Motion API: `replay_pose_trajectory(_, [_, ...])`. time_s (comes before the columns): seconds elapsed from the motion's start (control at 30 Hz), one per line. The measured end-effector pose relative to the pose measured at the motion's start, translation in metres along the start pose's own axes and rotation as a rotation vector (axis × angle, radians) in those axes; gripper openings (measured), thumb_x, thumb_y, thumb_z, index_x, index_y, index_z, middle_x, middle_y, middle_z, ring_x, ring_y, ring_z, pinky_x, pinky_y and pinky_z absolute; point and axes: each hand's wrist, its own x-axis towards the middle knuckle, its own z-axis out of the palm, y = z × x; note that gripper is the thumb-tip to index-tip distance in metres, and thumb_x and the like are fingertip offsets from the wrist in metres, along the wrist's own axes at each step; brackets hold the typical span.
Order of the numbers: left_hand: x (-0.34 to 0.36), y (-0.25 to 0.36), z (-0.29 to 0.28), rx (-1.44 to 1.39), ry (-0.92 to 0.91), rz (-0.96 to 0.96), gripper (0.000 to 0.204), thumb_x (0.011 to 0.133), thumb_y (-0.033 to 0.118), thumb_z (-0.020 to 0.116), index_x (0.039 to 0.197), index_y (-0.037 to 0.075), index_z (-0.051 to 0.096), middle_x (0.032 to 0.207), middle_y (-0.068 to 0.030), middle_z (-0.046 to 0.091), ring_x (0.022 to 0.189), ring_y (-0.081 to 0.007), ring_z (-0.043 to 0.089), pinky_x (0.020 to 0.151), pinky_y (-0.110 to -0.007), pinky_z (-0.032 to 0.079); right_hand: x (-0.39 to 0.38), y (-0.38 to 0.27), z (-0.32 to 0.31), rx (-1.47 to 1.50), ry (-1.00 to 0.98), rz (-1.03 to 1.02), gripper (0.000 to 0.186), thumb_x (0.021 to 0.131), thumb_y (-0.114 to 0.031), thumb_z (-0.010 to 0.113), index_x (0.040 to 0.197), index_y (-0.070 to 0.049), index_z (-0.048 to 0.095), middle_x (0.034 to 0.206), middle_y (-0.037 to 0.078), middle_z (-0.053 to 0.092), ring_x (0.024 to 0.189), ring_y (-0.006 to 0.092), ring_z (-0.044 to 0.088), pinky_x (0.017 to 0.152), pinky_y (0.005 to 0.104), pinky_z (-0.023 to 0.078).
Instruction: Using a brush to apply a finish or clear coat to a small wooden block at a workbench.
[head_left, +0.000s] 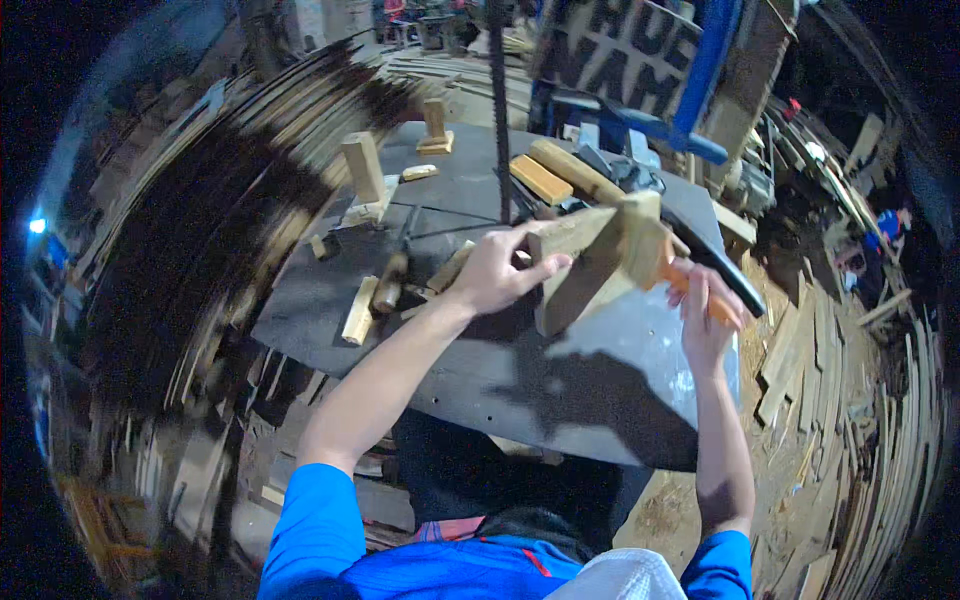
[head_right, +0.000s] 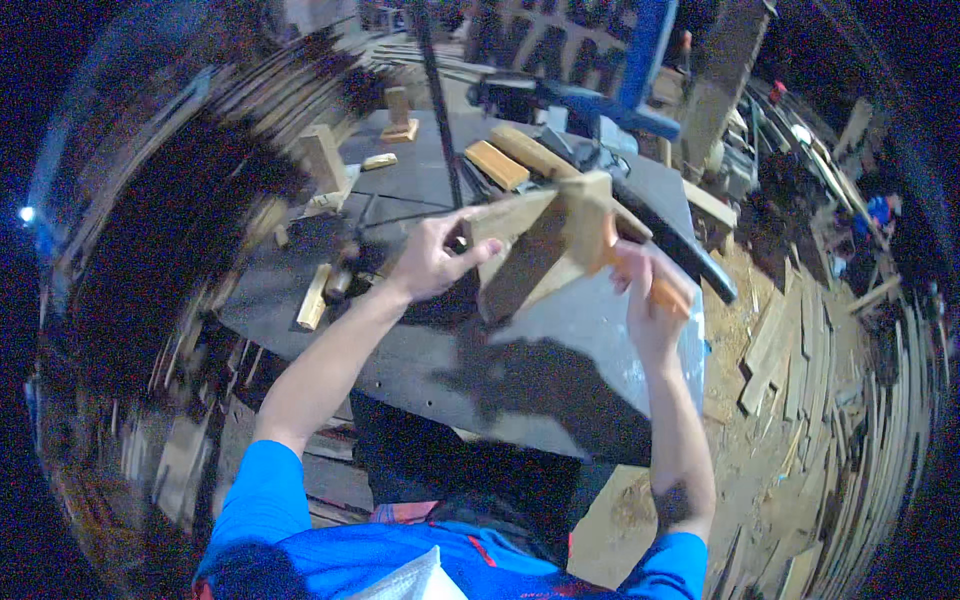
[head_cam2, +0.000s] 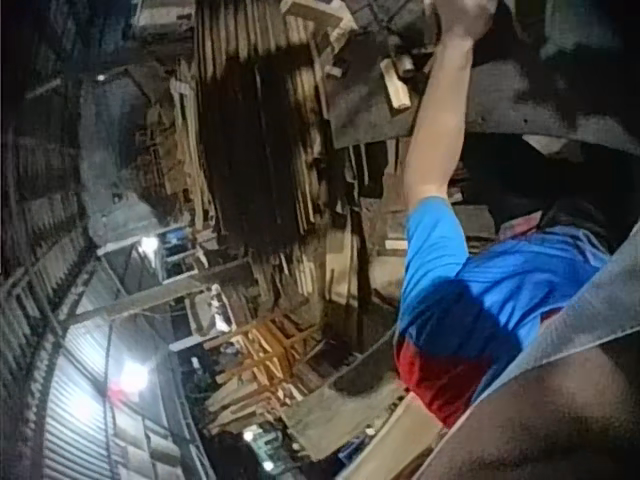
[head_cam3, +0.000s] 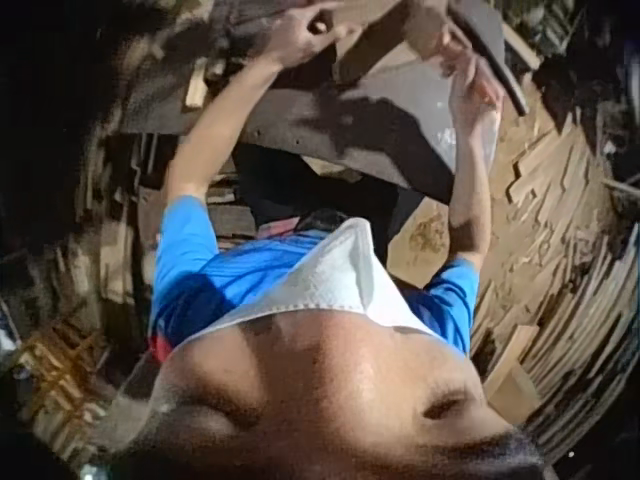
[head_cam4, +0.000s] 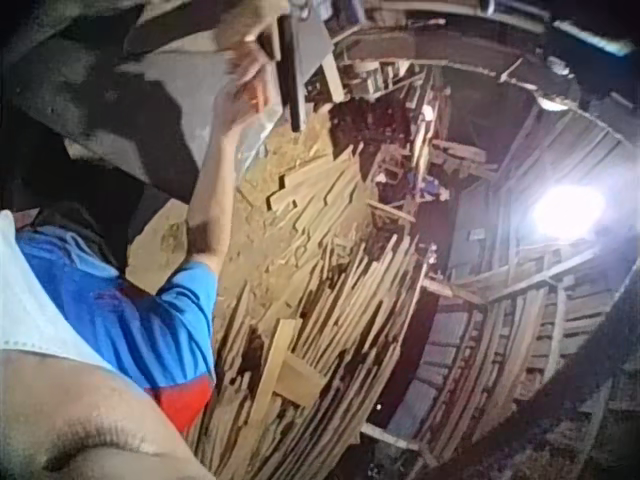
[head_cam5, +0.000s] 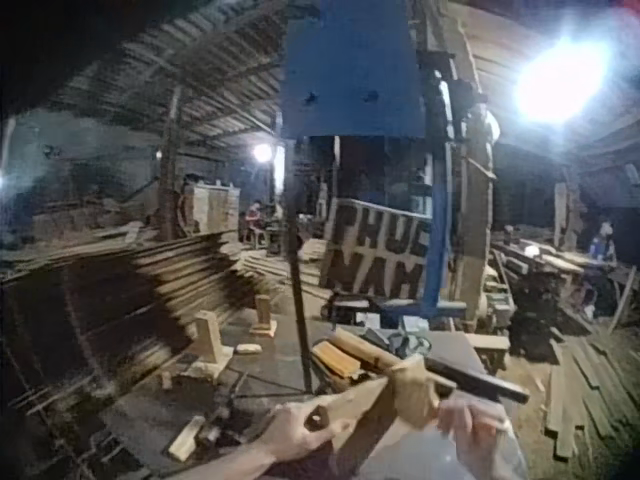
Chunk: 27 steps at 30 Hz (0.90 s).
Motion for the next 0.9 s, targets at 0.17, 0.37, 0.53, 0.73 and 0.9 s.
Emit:
replay_pose_trajectory(0.17, [0.003, 0.003, 0.001, 0.034, -0.061, -0.101, 0.062, 0.085, 0.053, 0.07, 0.124, 0.005, 0.064, 0.098, -0.0215, 0.072, 0.092, -0.0324, 0.072, 0.079, -0.041, 0.055, -0.008, 0.005, 0.004, 0.134, -0.264, 0.076, 0.036, 0.105, -0.028, 0.052, 0.096, 0.001, 0.072, 0.071, 0.003, 0.066, 0.061, 0.0089, 0.059, 0.058, 0.0235, 0.047])
replay_pose_trajectory(0.37, [0.0, -0.001, 0.003, 0.068, -0.061, -0.057, 0.057, 0.087, 0.043, 0.072, 0.125, 0.001, 0.063, 0.106, -0.0178, 0.073, 0.099, -0.0235, 0.07, 0.088, -0.037, 0.053, 0.009, 0.032, -0.017, -0.117, 0.317, 0.224, 0.039, 0.105, -0.032, 0.053, 0.092, 0.0, 0.07, 0.073, 0.004, 0.066, 0.059, 0.008, 0.054, 0.056, 0.0242, 0.045])
replay_pose_trajectory(0.53, [0.002, 0.001, -0.001, 0.105, -0.069, -0.042, 0.059, 0.088, 0.045, 0.071, 0.127, 0.001, 0.062, 0.107, -0.0198, 0.072, 0.1, -0.0275, 0.071, 0.088, -0.038, 0.053, -0.013, 0.008, 0.011, 0.053, -0.062, 0.071, 0.031, 0.101, -0.027, 0.056, 0.087, -0.001, 0.067, 0.071, 0.005, 0.066, 0.055, 0.0092, 0.057, 0.05, 0.0244, 0.041])
replay_pose_trajectory(0.73, [0.003, -0.001, -0.001, 0.109, -0.04, -0.018, 0.056, 0.088, 0.044, 0.07, 0.125, 0.002, 0.063, 0.106, -0.0198, 0.073, 0.099, -0.0284, 0.072, 0.088, -0.038, 0.054, -0.011, 0.007, 0.006, 0.054, -0.15, 0.047, 0.028, 0.101, -0.022, 0.058, 0.085, 0.0, 0.066, 0.068, 0.005, 0.065, 0.054, 0.0085, 0.059, 0.05, 0.0249, 0.045])
replay_pose_trajectory(0.9, [0.005, 0.0, 0.002, 0.1, -0.061, -0.056, 0.057, 0.088, 0.045, 0.071, 0.124, 0.002, 0.063, 0.106, -0.019, 0.073, 0.098, -0.0276, 0.071, 0.088, -0.038, 0.053, 0.012, 0.029, -0.015, -0.19, 0.221, 0.161, 0.032, 0.104, -0.029, 0.057, 0.086, -0.003, 0.066, 0.065, 0.001, 0.06, 0.055, 0.0051, 0.049, 0.05, 0.0232, 0.038])
